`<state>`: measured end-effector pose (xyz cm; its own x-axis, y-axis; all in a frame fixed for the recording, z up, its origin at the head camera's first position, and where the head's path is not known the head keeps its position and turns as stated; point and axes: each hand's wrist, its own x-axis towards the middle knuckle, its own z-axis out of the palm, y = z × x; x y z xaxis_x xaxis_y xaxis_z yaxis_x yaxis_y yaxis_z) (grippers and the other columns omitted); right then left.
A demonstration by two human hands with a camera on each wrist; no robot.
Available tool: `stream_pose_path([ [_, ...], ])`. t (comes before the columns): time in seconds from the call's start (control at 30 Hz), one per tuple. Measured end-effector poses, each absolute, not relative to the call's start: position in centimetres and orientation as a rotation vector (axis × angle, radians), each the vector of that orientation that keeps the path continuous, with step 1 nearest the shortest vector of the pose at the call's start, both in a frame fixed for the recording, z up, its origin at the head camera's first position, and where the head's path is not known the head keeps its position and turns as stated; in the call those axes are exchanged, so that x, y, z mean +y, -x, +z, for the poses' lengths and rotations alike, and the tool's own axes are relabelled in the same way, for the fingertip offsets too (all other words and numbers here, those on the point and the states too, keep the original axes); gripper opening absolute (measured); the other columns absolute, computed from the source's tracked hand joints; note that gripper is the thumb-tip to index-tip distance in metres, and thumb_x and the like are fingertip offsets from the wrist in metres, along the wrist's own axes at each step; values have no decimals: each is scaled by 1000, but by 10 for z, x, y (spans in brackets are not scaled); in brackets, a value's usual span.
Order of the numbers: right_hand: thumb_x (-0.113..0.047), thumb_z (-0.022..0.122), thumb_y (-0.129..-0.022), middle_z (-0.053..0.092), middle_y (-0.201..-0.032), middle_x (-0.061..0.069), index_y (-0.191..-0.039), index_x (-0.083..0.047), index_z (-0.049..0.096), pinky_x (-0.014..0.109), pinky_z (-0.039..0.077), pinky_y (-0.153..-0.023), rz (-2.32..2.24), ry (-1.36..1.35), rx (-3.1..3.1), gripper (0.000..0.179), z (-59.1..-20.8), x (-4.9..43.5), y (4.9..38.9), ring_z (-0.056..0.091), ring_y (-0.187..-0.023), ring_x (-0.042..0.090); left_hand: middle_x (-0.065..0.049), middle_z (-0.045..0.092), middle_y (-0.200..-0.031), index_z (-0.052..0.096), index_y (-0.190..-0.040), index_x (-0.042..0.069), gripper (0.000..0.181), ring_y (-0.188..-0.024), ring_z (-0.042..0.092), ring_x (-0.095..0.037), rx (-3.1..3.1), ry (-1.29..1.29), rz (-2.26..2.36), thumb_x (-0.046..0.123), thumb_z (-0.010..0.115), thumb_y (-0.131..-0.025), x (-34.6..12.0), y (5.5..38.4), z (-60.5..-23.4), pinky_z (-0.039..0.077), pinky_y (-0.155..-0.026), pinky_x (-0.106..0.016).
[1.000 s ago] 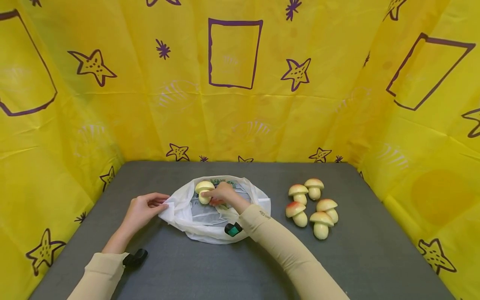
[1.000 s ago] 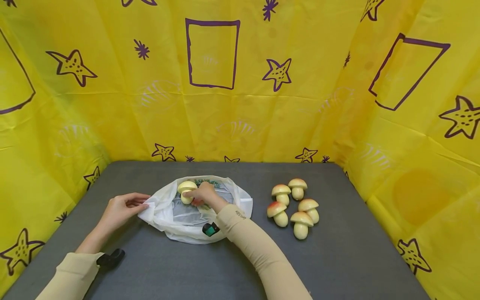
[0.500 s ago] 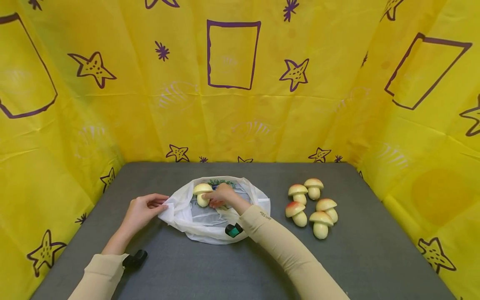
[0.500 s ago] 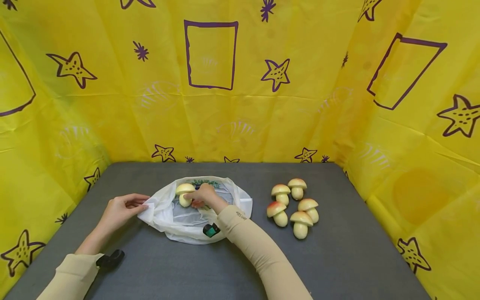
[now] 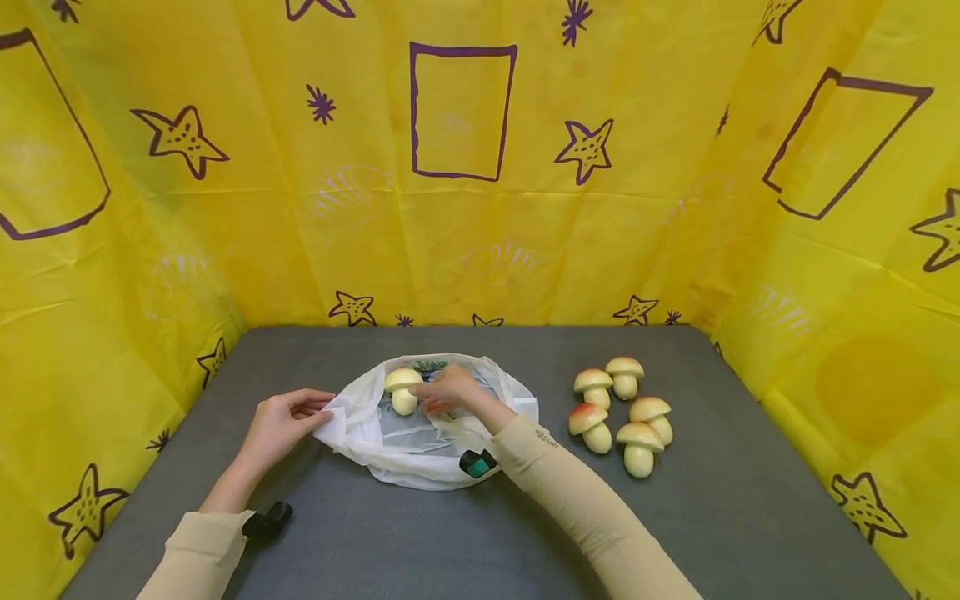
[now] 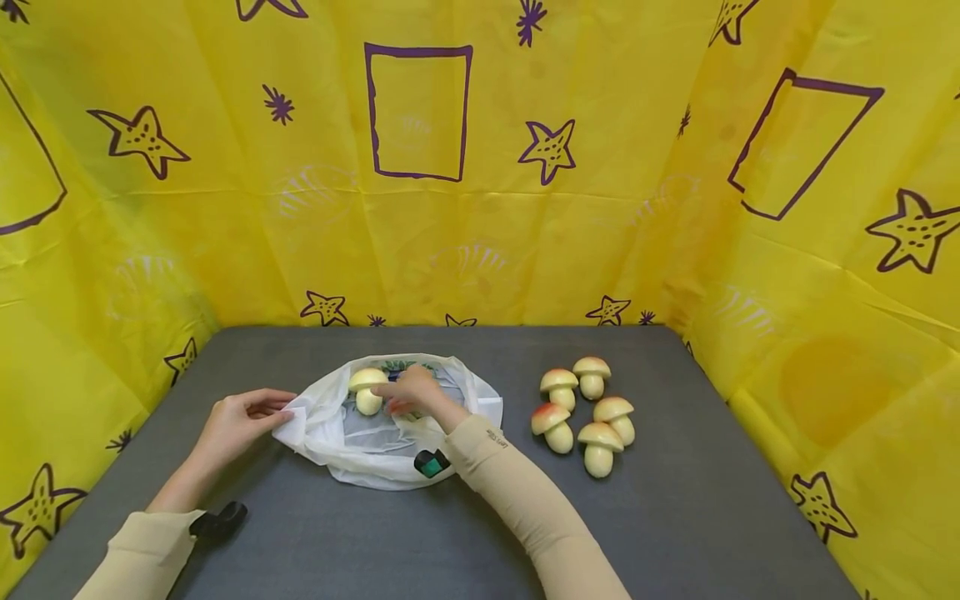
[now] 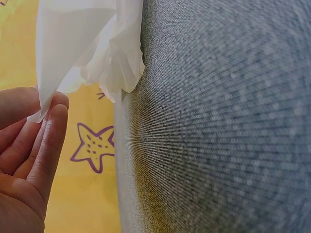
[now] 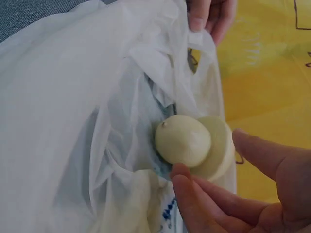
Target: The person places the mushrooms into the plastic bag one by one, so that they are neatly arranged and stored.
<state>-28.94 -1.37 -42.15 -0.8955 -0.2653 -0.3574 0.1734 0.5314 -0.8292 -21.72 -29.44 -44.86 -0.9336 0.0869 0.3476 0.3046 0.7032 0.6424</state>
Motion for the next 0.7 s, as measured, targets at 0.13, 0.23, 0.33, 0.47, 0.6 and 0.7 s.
stream_pose_path([
  [0.13,-36,72,-83,73,-89,16,-96,4,70,37,56,-78,-1320,101,2342,42,-414,-3,288,71,-85,28,-4,73,-87,73,-100,12,22,-70,63,1,-2615,314,-1067,17,77,-80,-294,217,-448,51,-62,-15],
  [0.23,-38,71,-83,73,-89,13,-100,1,71,38,56,-80,-1291,118,2366,42,-409,5,287,70,-87,28,-4,73,-86,73,-101,12,22,-69,63,0,-2616,306,-1070,17,77,-80,-294,217,-449,51,-61,-15],
  [0.33,-40,71,-83,73,-88,11,-101,0,72,39,56,-80,-1296,146,2371,44,-404,13,286,70,-88,28,-4,72,-86,73,-100,12,22,-68,62,0,-2622,293,-1070,18,77,-80,-294,217,-450,51,-60,-15],
  [0.47,-39,71,-83,73,-89,12,-107,0,69,42,55,-82,-1353,179,2347,46,-396,26,282,69,-92,30,-4,73,-86,73,-100,12,22,-68,62,0,-2632,287,-1054,19,76,-80,-295,217,-450,51,-60,-16],
  [0.6,-37,70,-84,72,-96,15,-109,-1,68,44,53,-86,-1404,198,2311,44,-387,39,277,67,-98,33,-5,73,-87,73,-100,11,22,-68,63,-1,-2635,291,-1051,18,76,-80,-294,216,-449,51,-60,-16],
  [0.7,-36,70,-85,71,-102,16,-110,-2,68,41,54,-85,-1419,227,2317,42,-382,49,274,68,-97,30,-5,73,-87,73,-100,11,22,-68,63,-1,-2633,293,-1063,18,76,-80,-292,216,-447,51,-60,-16],
])
